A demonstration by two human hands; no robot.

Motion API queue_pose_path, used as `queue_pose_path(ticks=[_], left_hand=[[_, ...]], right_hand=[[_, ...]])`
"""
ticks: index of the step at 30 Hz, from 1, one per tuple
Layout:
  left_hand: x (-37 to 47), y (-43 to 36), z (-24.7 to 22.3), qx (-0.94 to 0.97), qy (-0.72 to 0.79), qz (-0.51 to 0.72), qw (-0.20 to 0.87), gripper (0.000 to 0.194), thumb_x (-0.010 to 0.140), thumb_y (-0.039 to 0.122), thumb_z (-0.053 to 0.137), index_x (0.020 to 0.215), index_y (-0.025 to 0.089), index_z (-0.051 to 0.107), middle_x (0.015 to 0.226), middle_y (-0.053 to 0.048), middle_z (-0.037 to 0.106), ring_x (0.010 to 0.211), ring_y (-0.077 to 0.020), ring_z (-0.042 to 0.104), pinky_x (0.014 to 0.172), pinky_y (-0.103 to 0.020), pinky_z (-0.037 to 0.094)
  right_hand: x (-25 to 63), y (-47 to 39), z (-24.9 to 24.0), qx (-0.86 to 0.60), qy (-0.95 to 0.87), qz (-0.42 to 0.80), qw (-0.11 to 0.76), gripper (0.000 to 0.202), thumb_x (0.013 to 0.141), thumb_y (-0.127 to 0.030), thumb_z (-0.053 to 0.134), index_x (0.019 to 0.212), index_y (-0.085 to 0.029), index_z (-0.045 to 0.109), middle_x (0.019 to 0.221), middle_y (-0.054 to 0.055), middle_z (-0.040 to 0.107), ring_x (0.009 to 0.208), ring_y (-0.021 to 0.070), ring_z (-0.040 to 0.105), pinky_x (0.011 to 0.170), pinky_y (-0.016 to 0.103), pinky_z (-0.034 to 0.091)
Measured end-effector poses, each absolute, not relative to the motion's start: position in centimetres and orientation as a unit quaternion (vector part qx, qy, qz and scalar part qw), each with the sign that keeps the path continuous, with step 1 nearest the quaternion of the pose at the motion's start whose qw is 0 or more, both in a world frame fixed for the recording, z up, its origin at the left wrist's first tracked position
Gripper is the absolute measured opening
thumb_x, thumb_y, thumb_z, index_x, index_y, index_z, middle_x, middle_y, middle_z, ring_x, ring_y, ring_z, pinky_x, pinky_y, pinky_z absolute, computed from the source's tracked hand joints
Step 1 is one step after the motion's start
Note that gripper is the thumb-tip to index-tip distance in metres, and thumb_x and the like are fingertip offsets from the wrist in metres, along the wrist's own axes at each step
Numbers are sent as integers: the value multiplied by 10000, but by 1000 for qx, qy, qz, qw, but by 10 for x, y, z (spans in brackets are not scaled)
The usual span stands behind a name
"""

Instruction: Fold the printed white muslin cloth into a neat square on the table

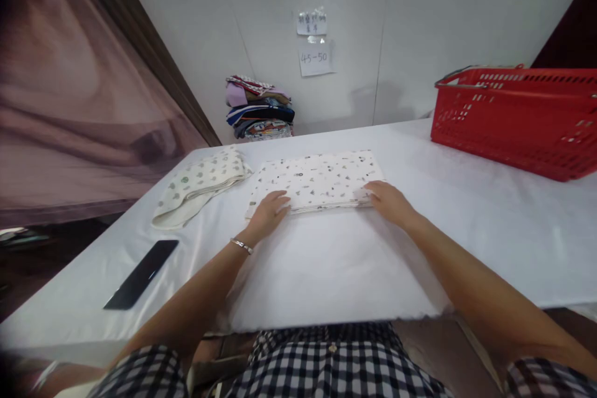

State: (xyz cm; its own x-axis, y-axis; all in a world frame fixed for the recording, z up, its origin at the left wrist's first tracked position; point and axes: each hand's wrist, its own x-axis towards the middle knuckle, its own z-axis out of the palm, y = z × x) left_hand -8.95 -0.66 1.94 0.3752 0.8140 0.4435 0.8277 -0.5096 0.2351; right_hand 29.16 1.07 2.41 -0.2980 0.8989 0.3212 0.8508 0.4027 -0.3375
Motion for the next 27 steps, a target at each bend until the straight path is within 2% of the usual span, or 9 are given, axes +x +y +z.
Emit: queue_pose_path(ticks=[3, 7, 10, 17, 27], left_hand=[[-69, -5, 14, -848, -458, -266, -17, 187, 899, 242, 526, 984, 196, 686, 1101, -86, 641, 1033, -204, 567, 910, -373, 486], [-56, -2, 10, -838, -472, -270, -42, 192, 908, 221, 516, 880, 211, 705, 941, -52, 651, 911, -183, 570, 824, -338, 486], [-56, -1, 5, -836, -476, -268, -48, 178, 909, 238, 528, 895, 217, 704, 938, -48, 646, 903, -180, 569, 825, -335, 476], [-61, 0, 2, -852, -463, -241, -28, 167, 911, 276, 542, 983, 228, 685, 996, -52, 641, 907, -187, 565, 811, -338, 468], [-58, -1, 5, -848, -484, -216, -26, 229, 948, 305, 471, 940, 228, 686, 936, -48, 653, 883, -188, 561, 789, -340, 461]], right_hand=[[260, 11, 26, -481, -841, 95, 228, 331, 898, -257, 396, 1046, -245, 692, 1161, 53, 663, 1085, 233, 596, 942, 409, 475], [233, 16, 24, -450, -861, 104, 213, 303, 902, -270, 427, 971, -241, 720, 1040, 74, 688, 1001, 242, 608, 879, 411, 489], [225, 19, 19, -436, -869, 99, 210, 283, 896, -265, 452, 952, -243, 728, 995, 79, 690, 968, 247, 604, 865, 423, 487], [229, 11, 9, -423, -869, 84, 243, 319, 941, -311, 419, 1034, -255, 719, 1081, 86, 676, 1005, 250, 592, 864, 437, 491], [232, 16, 4, -433, -858, 104, 257, 346, 952, -338, 381, 1013, -265, 713, 1065, 76, 677, 1009, 258, 591, 867, 459, 500]])
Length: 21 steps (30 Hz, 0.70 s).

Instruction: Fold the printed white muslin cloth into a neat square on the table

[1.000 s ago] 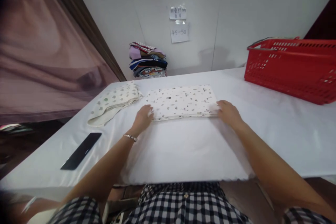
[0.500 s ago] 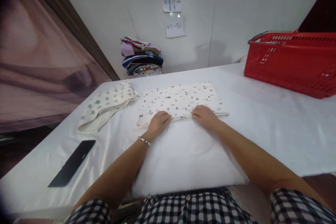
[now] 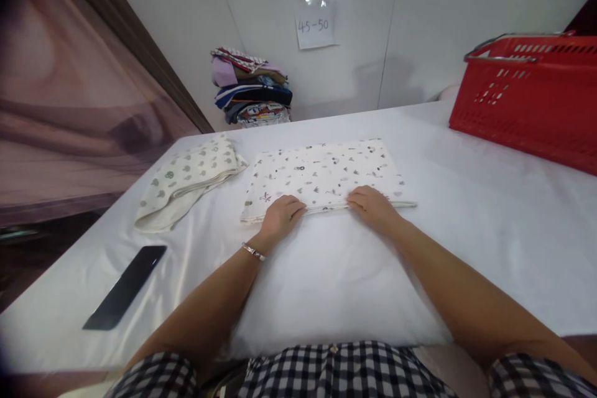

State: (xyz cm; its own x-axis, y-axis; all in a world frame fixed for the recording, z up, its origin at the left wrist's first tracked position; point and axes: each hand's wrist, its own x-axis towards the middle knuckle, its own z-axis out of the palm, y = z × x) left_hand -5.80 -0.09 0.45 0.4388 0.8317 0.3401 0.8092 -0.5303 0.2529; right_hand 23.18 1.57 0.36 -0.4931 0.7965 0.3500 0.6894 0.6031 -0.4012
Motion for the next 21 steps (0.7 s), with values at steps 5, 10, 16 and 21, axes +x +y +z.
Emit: queue_pose_path(ticks=[5, 10, 16, 21], left_hand=[[-56, -2, 8, 845, 490, 211, 29, 242, 960, 270, 428, 928, 207, 660, 935, -57, 644, 890, -189, 557, 803, -343, 456], [-52, -3, 10, 837, 503, 213, 25, 224, 961, 240, 418, 888, 187, 623, 913, -58, 625, 879, -188, 545, 800, -335, 446], [-51, -3, 10, 829, 512, 224, 33, 215, 957, 226, 415, 871, 183, 607, 906, -55, 615, 860, -184, 542, 788, -336, 446], [-50, -4, 10, 823, 519, 226, 41, 206, 953, 222, 416, 859, 188, 597, 902, -54, 611, 858, -187, 544, 778, -341, 443]], right_hand=[[232, 13, 7, -427, -860, 109, 256, 328, 940, -354, 409, 1039, -270, 710, 1086, 76, 674, 1026, 263, 588, 893, 471, 490], [230, 12, 7, -418, -865, 91, 260, 296, 926, -356, 449, 1038, -264, 707, 1079, 80, 671, 1013, 257, 589, 883, 448, 491], [228, 13, 5, -435, -857, 86, 262, 307, 933, -313, 421, 1028, -253, 707, 1067, 79, 671, 1009, 250, 586, 880, 446, 487], [225, 11, 8, -440, -861, 77, 243, 282, 915, -278, 439, 992, -253, 709, 1044, 75, 671, 985, 249, 584, 851, 433, 485]])
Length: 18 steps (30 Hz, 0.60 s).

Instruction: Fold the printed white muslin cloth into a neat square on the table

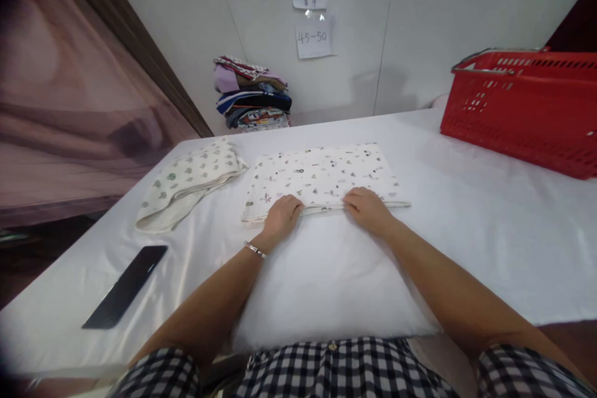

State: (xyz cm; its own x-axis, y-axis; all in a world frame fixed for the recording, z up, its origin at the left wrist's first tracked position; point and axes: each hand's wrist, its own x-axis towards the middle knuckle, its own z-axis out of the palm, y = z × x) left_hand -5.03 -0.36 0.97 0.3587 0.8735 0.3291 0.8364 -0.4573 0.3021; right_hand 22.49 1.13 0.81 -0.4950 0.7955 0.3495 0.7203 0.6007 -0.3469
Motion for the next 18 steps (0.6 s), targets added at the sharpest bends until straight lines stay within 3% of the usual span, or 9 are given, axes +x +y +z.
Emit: queue_pose_path(ticks=[8, 18], left_hand=[[-50, -3, 10, 821, 520, 233, 43, 204, 953, 224, 415, 858, 192, 593, 895, -51, 607, 851, -185, 546, 774, -339, 439], [-49, -7, 11, 851, 491, 181, -37, 209, 961, 206, 409, 866, 181, 593, 905, -74, 608, 882, -202, 535, 779, -351, 407]], right_hand=[[219, 11, 7, -453, -855, 51, 249, 305, 914, -257, 410, 967, -244, 710, 1011, 78, 676, 958, 249, 586, 850, 433, 469], [225, 9, 10, -434, -868, 48, 236, 338, 938, -258, 371, 957, -219, 706, 1022, 102, 682, 932, 257, 589, 824, 439, 469]])
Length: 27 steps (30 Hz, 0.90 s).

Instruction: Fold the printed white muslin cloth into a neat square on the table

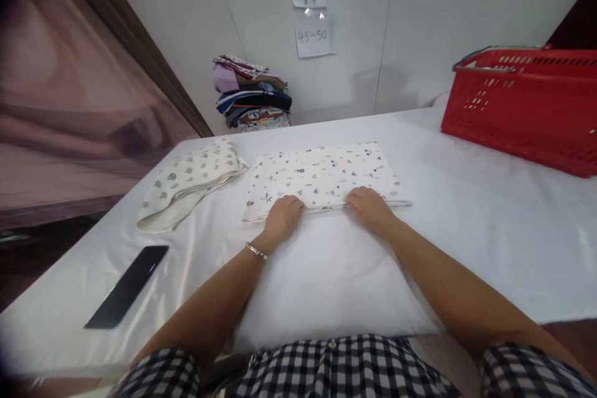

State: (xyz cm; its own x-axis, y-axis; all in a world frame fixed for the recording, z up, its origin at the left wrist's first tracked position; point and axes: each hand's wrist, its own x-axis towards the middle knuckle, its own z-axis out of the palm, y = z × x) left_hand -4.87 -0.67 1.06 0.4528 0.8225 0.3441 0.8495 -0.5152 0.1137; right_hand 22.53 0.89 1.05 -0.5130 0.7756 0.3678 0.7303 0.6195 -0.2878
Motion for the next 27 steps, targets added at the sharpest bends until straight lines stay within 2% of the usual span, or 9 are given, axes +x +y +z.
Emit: queue_pose_path(ticks=[10, 15, 21, 27], left_hand=[[-53, -7, 10, -862, -477, -168, 21, 235, 964, 226, 400, 887, 190, 619, 922, -67, 608, 878, -197, 530, 790, -352, 424], [-56, -10, 9, -866, -463, -188, 15, 167, 918, 330, 530, 984, 209, 624, 957, -61, 609, 889, -207, 531, 768, -349, 427], [-55, -10, 8, -858, -479, -183, 15, 130, 909, 243, 531, 982, 216, 635, 967, -61, 611, 906, -212, 535, 783, -352, 432], [-55, -10, 9, -860, -475, -184, 30, 164, 936, 246, 477, 971, 192, 628, 962, -69, 620, 903, -213, 539, 773, -354, 435]], right_hand=[[228, 9, 7, -419, -878, 51, 226, 334, 937, -258, 391, 986, -221, 720, 1051, 102, 677, 964, 257, 583, 834, 432, 468], [235, 9, 9, -399, -887, 60, 226, 292, 895, -281, 465, 1062, -257, 704, 1090, 86, 669, 986, 257, 582, 870, 459, 454], [244, 16, 7, -393, -891, 41, 223, 296, 904, -292, 462, 1059, -216, 702, 1066, 108, 670, 969, 261, 581, 851, 440, 464], [245, 17, 7, -397, -887, 43, 231, 314, 938, -278, 416, 1028, -205, 708, 1022, 102, 679, 949, 240, 584, 839, 401, 472]])
